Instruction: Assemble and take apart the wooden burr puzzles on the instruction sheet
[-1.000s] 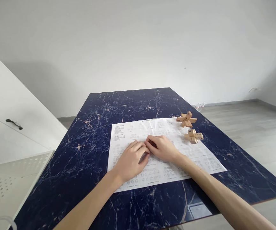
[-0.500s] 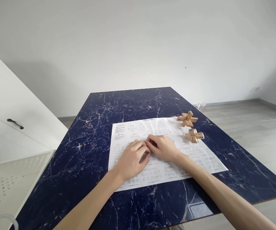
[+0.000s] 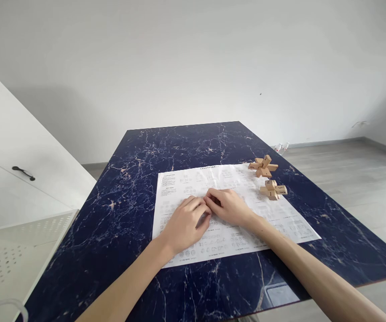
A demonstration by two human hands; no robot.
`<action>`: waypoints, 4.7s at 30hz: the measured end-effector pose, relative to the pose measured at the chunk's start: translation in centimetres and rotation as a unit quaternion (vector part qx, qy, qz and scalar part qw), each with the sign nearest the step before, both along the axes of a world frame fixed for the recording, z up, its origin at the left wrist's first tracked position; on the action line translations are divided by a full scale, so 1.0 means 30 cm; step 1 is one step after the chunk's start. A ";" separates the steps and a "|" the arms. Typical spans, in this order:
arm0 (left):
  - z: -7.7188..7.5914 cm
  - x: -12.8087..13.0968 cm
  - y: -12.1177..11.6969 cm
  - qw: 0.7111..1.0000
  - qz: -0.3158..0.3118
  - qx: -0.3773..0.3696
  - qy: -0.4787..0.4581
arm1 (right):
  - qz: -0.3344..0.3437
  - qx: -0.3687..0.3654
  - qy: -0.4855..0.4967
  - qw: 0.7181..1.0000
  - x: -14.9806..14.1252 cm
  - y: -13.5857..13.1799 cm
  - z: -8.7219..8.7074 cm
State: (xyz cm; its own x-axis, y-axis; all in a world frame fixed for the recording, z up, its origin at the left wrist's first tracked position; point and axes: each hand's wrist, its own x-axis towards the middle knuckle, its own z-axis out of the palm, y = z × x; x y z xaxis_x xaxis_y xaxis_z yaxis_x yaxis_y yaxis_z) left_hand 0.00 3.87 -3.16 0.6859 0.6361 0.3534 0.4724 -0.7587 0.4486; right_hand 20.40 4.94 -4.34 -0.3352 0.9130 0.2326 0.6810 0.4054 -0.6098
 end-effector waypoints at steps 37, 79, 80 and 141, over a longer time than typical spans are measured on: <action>0.001 0.002 -0.002 1.000 0.003 0.001 0.002 | -0.001 0.004 -0.010 1.000 0.001 -0.001 0.007; -0.006 0.001 0.000 1.000 0.001 0.007 0.008 | 0.000 0.005 -0.015 1.000 0.002 0.001 -0.001; -0.007 0.001 0.000 1.000 0.001 0.008 0.008 | -0.002 0.006 -0.016 1.000 0.002 0.001 -0.001; 0.008 0.002 -0.013 1.000 -0.010 -0.005 0.003 | -0.422 0.183 -0.086 0.884 0.284 0.086 -0.035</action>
